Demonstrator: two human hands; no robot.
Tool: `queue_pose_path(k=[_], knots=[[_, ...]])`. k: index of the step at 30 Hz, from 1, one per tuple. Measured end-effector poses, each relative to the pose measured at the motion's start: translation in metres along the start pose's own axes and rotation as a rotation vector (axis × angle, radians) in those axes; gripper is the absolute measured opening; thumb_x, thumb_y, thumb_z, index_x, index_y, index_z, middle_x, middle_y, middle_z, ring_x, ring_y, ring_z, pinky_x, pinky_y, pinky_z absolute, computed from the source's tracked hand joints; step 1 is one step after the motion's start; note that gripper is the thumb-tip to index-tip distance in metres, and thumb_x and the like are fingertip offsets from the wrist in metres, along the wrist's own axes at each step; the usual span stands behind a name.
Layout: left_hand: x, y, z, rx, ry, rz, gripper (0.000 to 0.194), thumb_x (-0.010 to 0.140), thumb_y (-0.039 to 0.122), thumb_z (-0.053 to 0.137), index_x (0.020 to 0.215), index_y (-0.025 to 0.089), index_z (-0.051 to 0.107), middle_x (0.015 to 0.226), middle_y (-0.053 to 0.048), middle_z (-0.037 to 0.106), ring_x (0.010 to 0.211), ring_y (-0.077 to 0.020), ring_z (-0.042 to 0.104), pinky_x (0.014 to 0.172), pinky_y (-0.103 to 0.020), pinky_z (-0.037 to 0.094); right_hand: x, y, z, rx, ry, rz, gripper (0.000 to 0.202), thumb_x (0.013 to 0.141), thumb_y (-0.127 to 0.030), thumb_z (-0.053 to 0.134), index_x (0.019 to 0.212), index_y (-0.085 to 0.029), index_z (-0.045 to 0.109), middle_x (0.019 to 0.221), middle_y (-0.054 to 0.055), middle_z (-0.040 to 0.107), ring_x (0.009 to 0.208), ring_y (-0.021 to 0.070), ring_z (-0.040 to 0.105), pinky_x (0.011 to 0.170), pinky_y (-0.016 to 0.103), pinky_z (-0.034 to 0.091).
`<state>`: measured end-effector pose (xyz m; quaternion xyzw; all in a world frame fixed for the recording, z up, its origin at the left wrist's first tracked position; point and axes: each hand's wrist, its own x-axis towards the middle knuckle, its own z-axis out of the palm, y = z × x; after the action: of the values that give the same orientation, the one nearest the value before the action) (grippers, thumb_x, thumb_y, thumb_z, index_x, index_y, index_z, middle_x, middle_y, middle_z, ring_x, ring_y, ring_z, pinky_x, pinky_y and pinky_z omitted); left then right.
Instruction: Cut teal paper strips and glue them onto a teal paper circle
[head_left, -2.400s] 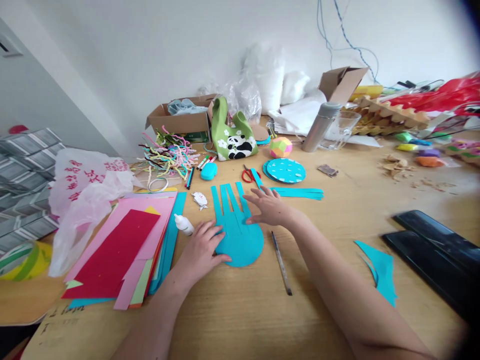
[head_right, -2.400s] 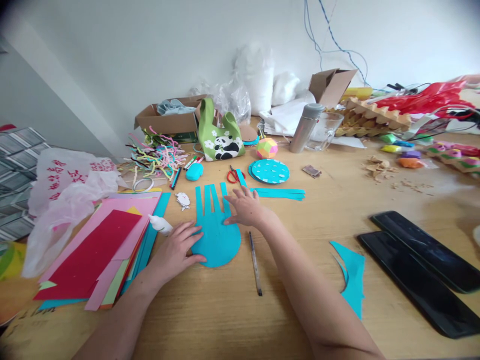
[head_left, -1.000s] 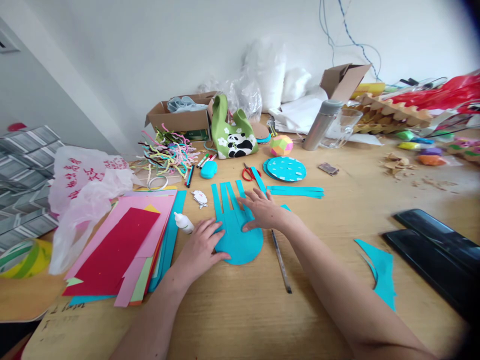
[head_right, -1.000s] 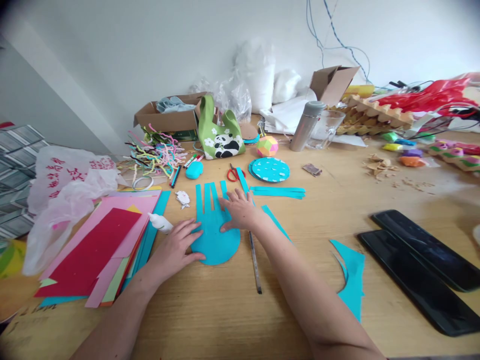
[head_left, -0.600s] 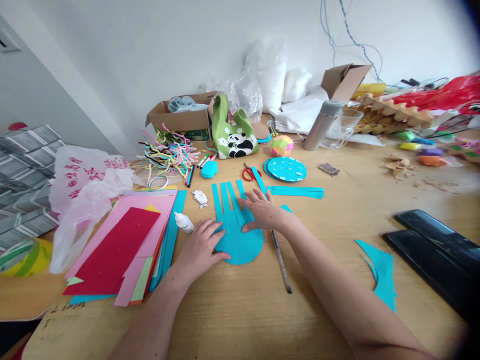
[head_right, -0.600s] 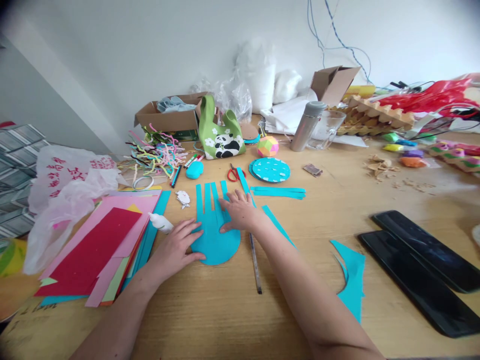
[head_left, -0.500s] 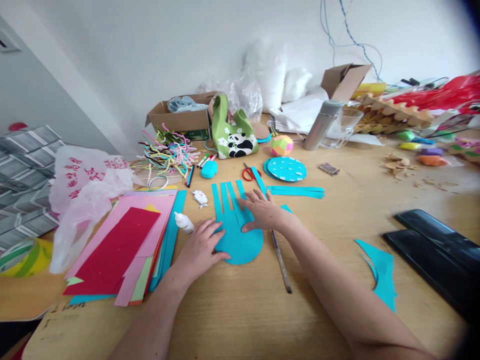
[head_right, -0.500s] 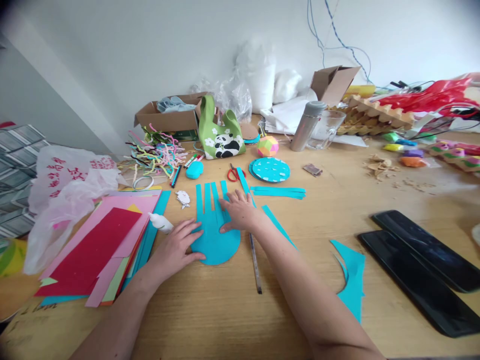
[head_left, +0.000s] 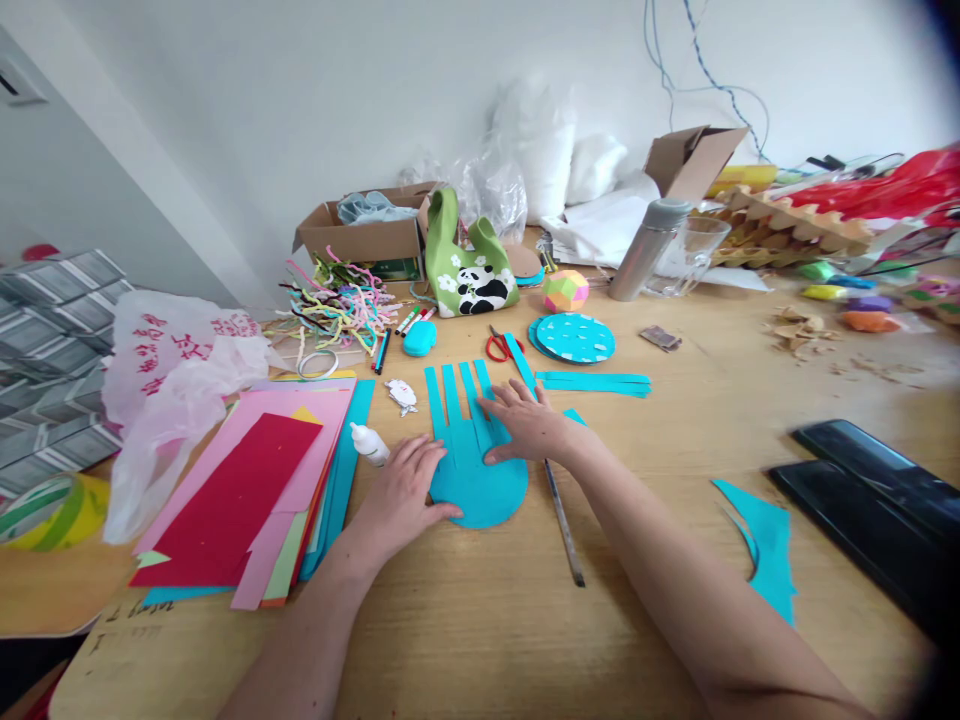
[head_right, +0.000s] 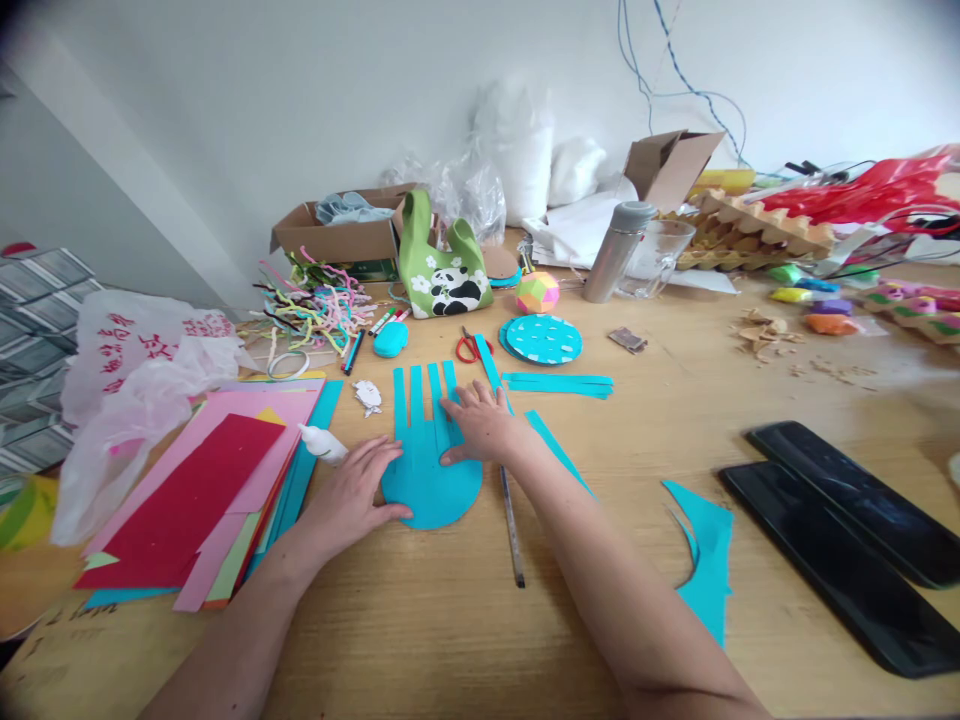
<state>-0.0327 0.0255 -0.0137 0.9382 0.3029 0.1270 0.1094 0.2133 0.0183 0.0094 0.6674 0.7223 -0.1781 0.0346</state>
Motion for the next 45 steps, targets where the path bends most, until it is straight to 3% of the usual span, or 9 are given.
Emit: queue_pose_path(k=[11,17,24,45], knots=[[0.0,0.0,-0.003,0.023,-0.019,0.03,0.056,0.069,0.054,0.072,0.109,0.017,0.058,0.133,-0.014,0.055,0.13,-0.03,0.043,0.107,-0.049,0.037,-0.001,0.006,-0.002,0.037,0.007,-0.025,0.099,0.064,-0.072,0.064,0.147,-0.027,0.033,0.156,0.012,0.022,0.142,0.0428,0.004,0.109,0.067,0.004],[-0.001,-0.003,-0.002,0.014,-0.025,0.037,0.057,0.072,0.058,0.066,0.11,0.016,0.059,0.133,-0.014,0.055,0.129,-0.0299,0.044,0.107,-0.049,0.037,-0.007,0.009,-0.013,0.036,-0.018,0.036,0.096,0.069,-0.069,0.06,0.149,-0.027,0.026,0.157,0.01,0.019,0.144,0.0385,0.002,0.111,0.062,0.009],[-0.001,-0.008,-0.002,0.01,-0.02,0.047,0.064,0.073,0.056,0.067,0.124,0.018,0.057,0.135,-0.013,0.054,0.128,-0.029,0.044,0.107,-0.049,0.037,-0.01,0.011,-0.019,0.03,0.001,0.084,0.093,0.072,-0.064,0.061,0.149,-0.025,0.028,0.157,0.01,0.019,0.144,0.0384,0.002,0.112,0.061,0.011],[-0.002,-0.008,-0.004,0.032,-0.006,0.061,0.053,0.072,0.053,0.07,0.113,0.019,0.065,0.132,-0.012,0.057,0.127,-0.0303,0.045,0.105,-0.051,0.039,-0.009,0.012,-0.017,0.006,-0.022,0.106,0.095,0.07,-0.062,0.064,0.149,-0.026,0.027,0.158,0.008,0.018,0.144,0.0386,0.002,0.111,0.062,0.012]])
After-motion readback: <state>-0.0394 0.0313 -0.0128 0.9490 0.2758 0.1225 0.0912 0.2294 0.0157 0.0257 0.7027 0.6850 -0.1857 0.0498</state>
